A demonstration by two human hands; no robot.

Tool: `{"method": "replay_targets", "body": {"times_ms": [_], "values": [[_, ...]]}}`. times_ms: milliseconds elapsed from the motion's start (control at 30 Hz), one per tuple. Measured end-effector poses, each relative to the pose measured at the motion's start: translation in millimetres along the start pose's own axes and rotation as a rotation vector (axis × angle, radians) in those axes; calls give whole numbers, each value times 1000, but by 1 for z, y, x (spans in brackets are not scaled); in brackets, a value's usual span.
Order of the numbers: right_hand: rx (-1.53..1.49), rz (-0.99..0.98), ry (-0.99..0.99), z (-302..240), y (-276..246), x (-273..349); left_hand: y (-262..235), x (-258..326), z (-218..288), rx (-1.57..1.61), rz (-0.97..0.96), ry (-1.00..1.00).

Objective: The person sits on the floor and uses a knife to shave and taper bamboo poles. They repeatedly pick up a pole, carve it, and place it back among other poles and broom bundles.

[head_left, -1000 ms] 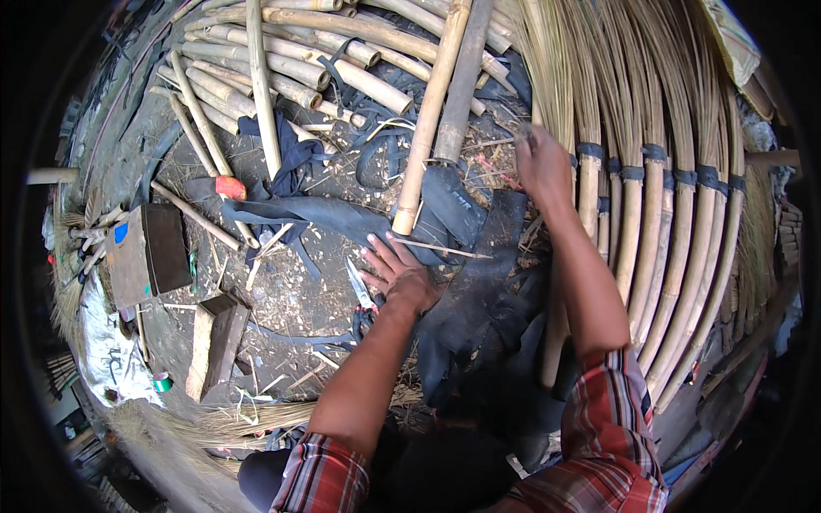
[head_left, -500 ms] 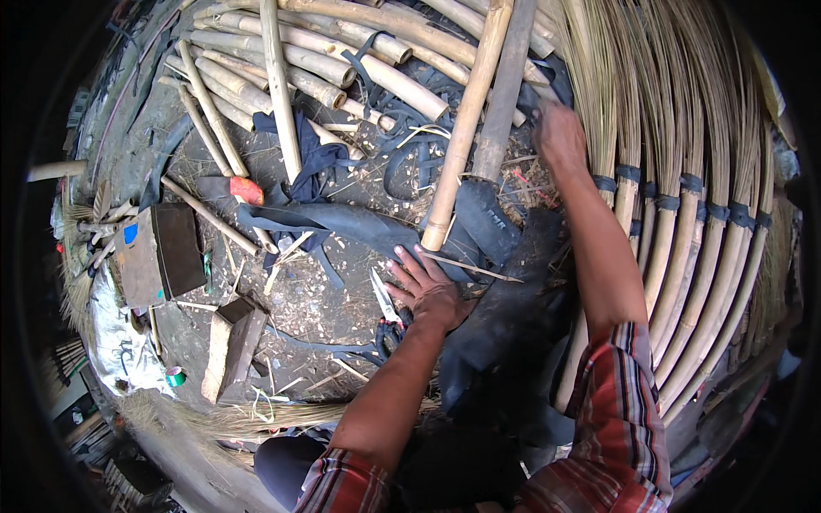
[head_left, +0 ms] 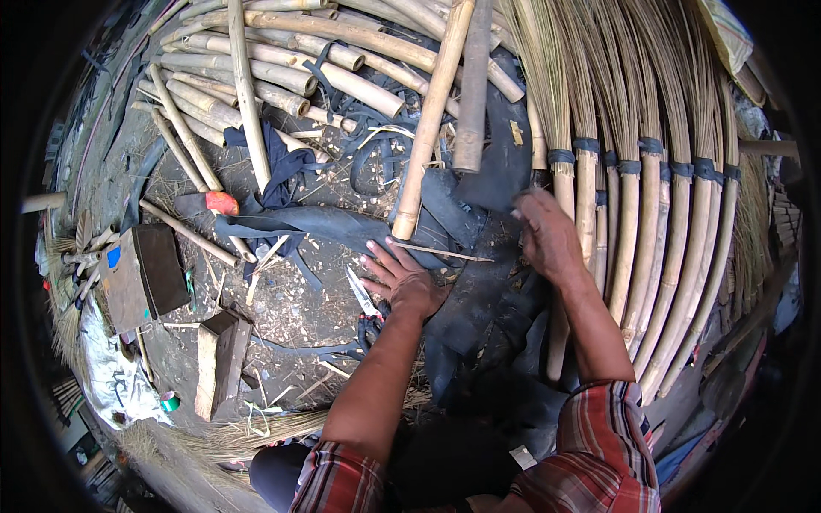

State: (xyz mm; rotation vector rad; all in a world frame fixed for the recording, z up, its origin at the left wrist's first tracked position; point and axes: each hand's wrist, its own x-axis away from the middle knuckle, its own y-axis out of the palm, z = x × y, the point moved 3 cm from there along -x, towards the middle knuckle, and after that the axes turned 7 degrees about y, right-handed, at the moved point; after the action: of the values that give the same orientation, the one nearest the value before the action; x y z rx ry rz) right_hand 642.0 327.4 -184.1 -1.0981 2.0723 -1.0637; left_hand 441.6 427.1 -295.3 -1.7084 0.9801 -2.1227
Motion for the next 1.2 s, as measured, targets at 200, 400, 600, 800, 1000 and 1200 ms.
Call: {"method": "replay_targets", "body": {"times_ms": [200, 400, 600, 800, 1000, 1200], "values": [[-7, -170, -67, -27, 0, 31, -1, 2, -2, 3, 8, 18], [16, -332, 122, -29, -33, 65, 3, 0, -3, 2, 8, 5], [20, -360, 28, -53, -78, 129, 4, 2, -3, 1, 47, 6], [-212, -589, 76, -85, -60, 212, 11, 2, -13, 45, 53, 119], [-384, -741, 149, -89, -31, 259, -12, 25, -57, 280, 357, 500], [-453, -939, -69, -114, 16, 257, 9, 87, -45, 926, -48, 404]]}}
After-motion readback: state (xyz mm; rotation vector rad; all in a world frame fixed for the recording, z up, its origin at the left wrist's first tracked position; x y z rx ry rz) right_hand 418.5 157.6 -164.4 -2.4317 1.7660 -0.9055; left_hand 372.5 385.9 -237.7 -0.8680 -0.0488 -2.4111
